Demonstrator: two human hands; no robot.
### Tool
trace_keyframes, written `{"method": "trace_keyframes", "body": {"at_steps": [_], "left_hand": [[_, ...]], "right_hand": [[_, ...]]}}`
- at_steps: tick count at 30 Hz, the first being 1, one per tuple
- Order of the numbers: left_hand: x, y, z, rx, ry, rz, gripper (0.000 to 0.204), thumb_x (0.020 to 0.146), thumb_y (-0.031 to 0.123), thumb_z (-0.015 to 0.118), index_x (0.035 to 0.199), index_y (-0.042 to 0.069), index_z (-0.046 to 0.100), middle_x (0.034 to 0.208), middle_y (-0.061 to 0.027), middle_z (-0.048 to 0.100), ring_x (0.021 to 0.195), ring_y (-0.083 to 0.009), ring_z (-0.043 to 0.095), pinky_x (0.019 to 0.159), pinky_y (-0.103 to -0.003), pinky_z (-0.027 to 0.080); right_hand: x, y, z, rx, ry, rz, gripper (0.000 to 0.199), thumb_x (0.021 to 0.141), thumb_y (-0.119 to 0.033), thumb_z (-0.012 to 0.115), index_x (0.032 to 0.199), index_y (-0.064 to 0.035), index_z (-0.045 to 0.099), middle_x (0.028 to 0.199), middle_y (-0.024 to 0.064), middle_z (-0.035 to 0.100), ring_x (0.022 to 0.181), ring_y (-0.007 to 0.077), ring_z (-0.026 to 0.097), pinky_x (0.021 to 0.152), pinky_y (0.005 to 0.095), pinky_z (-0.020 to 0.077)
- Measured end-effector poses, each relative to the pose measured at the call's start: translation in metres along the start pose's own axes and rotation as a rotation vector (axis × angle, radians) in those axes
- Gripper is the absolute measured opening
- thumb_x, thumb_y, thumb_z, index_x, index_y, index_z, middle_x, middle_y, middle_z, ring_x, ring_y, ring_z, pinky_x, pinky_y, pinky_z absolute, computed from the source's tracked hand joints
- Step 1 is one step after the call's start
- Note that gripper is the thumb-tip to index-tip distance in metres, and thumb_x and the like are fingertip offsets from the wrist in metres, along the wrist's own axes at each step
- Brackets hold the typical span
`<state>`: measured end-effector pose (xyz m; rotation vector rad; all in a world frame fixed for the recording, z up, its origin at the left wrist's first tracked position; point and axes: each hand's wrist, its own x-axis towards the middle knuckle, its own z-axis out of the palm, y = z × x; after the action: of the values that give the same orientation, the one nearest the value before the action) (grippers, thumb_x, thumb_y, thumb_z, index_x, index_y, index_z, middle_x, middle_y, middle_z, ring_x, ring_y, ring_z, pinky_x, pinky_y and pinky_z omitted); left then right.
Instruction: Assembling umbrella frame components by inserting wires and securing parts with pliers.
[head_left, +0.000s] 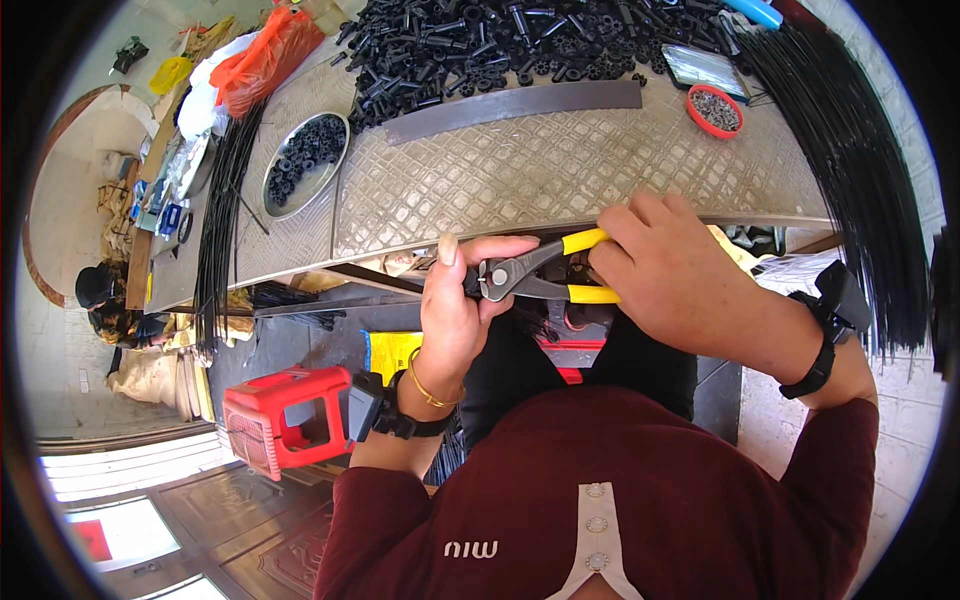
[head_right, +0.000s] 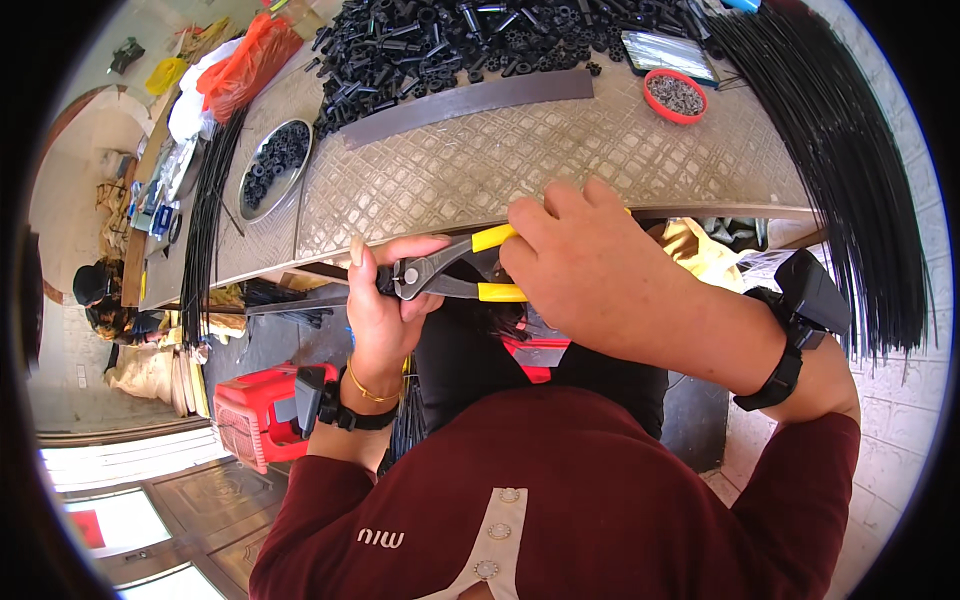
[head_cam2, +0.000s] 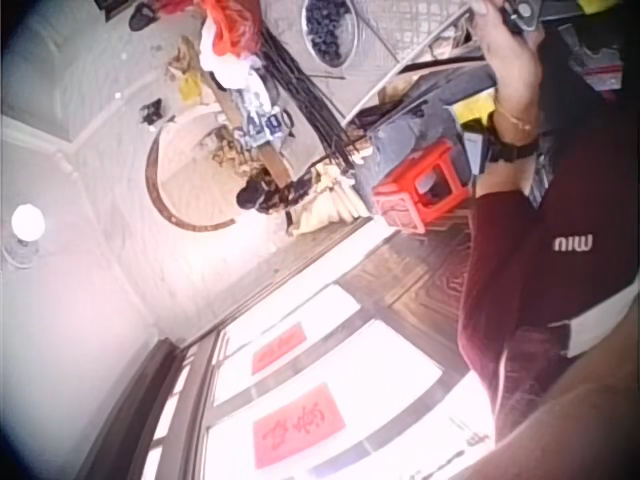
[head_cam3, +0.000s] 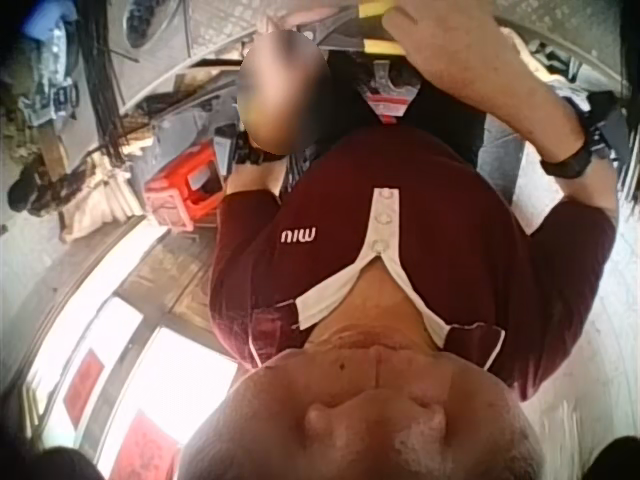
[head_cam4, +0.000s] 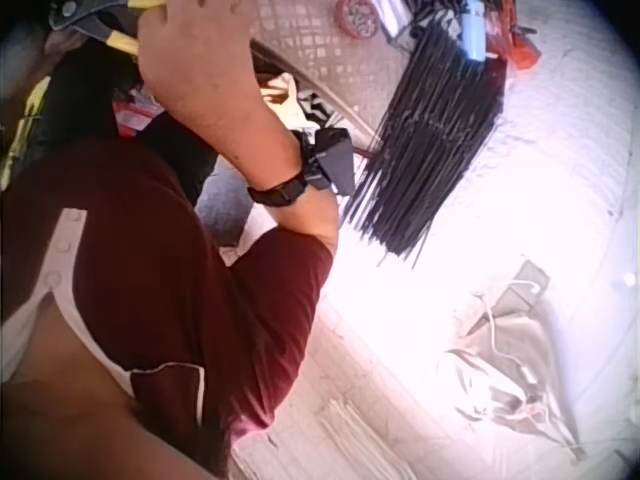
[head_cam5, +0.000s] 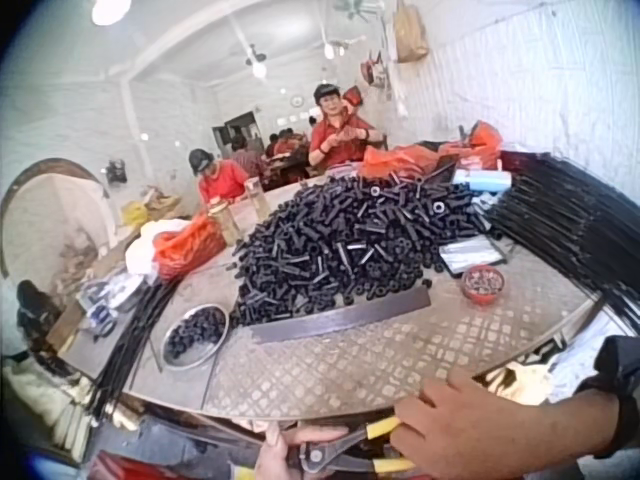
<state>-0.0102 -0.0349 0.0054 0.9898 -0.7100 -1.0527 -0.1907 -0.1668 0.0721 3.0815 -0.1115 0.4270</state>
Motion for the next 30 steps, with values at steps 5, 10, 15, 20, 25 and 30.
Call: {"method": "trace_keyframes", "body": {"at_steps": [5,10,15,20,25,30], "left_hand": [[-0.001,0.001,-0.001,0.205,0.036,0.049,0.068,0.096,0.049,0.023,0.094,-0.004,0.066,0.068,-0.0033,0.059,0.048,-0.005,0.036,0.043,-0.02,0.026],[-0.003,-0.005,-0.01,0.191,0.002,0.006,0.068,0.095,0.05,0.025,0.091,-0.003,0.066,0.071,-0.0034,0.059,0.05,-0.0051,0.038,0.044,-0.02,0.026],[0.0,-0.002,-0.009,0.227,0.079,-0.006,0.065,0.097,0.046,0.023,0.092,-0.002,0.067,0.062,0.0005,0.053,0.048,-0.0051,0.035,0.044,-0.02,0.025],[0.005,0.001,-0.007,0.202,0.052,-0.012,0.069,0.097,0.047,0.022,0.1,-0.01,0.06,0.05,0.0029,0.037,0.044,-0.0052,0.027,0.044,-0.022,0.022],[0.006,0.002,-0.001,0.233,0.046,-0.047,0.07,0.097,0.048,0.021,0.101,-0.01,0.06,0.048,0.0041,0.033,0.043,-0.0056,0.026,0.044,-0.022,0.021],[0.006,-0.001,-0.001,0.166,0.053,-0.043,0.066,0.097,0.048,0.021,0.095,0.0,0.067,0.052,0.0029,0.043,0.045,-0.005,0.029,0.044,-0.021,0.023]], "right_hand": [[0.0,-0.004,-0.002,0.157,-0.109,-0.007,0.013,0.075,-0.014,0.057,0.082,-0.0026,0.059,0.084,0.0106,0.052,0.076,0.0241,0.053,0.065,0.0339,0.044],[-0.008,-0.019,0.026,0.288,-0.099,0.071,0.012,0.074,-0.012,0.056,0.082,-0.0015,0.057,0.083,0.0133,0.051,0.073,0.0263,0.053,0.064,0.0353,0.0451],[-0.004,-0.017,0.033,0.306,-0.052,0.108,0.015,0.073,-0.013,0.059,0.082,-0.0019,0.057,0.085,0.0128,0.051,0.077,0.0267,0.053,0.067,0.0358,0.0439],[0.001,0.0,0.013,0.294,-0.071,0.108,0.03,0.065,-0.008,0.068,0.093,-0.0032,0.058,0.103,0.0125,0.051,0.098,0.0302,0.051,0.083,0.038,0.0404],[0.004,0.001,-0.008,0.186,-0.112,0.033,0.014,0.07,-0.01,0.061,0.082,-0.0028,0.059,0.09,0.0103,0.051,0.083,0.0264,0.054,0.071,0.0355,0.0452],[0.004,-0.007,-0.003,0.173,-0.129,0.027,0.011,0.071,-0.007,0.059,0.08,-0.002,0.058,0.087,0.0117,0.051,0.079,0.0259,0.055,0.069,0.0352,0.0474]]}}
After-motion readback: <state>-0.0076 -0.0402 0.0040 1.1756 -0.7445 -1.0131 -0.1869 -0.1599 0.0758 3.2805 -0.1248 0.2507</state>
